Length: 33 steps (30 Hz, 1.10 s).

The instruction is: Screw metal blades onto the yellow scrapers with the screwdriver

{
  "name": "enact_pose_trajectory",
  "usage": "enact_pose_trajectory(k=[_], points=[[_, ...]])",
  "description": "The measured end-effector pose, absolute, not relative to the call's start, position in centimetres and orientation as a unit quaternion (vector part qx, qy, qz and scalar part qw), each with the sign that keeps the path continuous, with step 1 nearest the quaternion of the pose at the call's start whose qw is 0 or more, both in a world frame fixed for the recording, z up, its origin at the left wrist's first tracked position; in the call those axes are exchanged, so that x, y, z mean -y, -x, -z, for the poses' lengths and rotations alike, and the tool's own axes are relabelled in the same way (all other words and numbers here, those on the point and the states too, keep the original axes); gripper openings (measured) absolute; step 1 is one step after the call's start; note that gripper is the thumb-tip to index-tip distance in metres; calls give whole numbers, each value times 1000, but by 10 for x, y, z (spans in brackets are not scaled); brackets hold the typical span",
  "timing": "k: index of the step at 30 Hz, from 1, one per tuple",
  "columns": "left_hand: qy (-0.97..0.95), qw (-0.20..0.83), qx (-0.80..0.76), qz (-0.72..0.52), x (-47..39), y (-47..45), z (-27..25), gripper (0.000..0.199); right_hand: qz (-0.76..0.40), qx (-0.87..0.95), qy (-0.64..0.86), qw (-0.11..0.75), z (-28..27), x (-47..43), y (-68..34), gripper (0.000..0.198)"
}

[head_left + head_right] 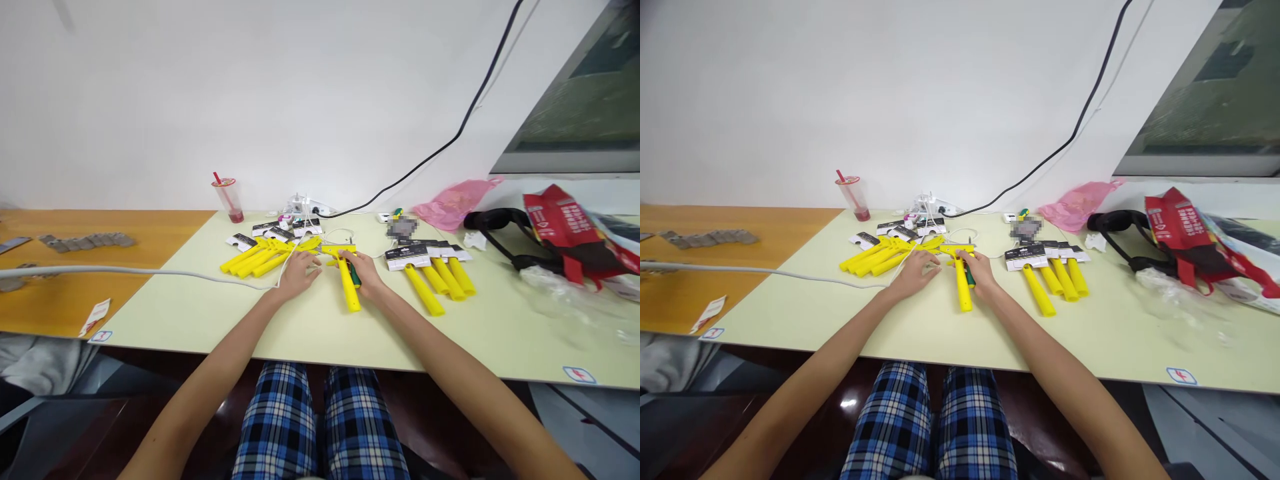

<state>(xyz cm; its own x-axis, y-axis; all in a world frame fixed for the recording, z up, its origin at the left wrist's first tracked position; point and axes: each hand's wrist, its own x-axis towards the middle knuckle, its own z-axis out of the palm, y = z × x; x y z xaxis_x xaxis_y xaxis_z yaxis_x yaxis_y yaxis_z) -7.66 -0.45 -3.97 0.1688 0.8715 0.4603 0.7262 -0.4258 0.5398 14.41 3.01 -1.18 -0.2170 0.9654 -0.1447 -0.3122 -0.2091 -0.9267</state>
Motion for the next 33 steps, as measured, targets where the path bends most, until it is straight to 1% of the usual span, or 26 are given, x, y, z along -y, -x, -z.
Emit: enact_pose_trajectory(k=[6, 11, 17, 21, 25, 28, 30, 33], points=[[-756, 65, -553, -343, -2, 70, 49, 7, -658, 436, 393, 472, 15, -30, -143, 43], [-757, 80, -559, -330, -4, 71, 48, 7, -658, 452, 384, 464, 15, -27, -140, 49], [-764, 96, -559, -308, -2, 72, 43, 8, -650, 466, 394, 452, 14, -24, -140, 49], [-761, 116, -553, -318, 2, 73, 39, 6, -651, 464, 398, 449, 12, -23, -139, 48], [-739, 147, -548, -363, 1, 76, 36, 6, -656, 452, 411, 443, 12, -24, -140, 44], [-674, 181, -567, -438, -2, 82, 33, 8, -664, 453, 409, 433, 12, -26, -141, 42], [-603, 215, -585, -498, -4, 87, 29, 14, -671, 455, 406, 423, 12, -26, -142, 40], [-529, 261, -587, -554, -2, 92, 21, 30, -680, 468, 399, 399, 12, -23, -141, 38]])
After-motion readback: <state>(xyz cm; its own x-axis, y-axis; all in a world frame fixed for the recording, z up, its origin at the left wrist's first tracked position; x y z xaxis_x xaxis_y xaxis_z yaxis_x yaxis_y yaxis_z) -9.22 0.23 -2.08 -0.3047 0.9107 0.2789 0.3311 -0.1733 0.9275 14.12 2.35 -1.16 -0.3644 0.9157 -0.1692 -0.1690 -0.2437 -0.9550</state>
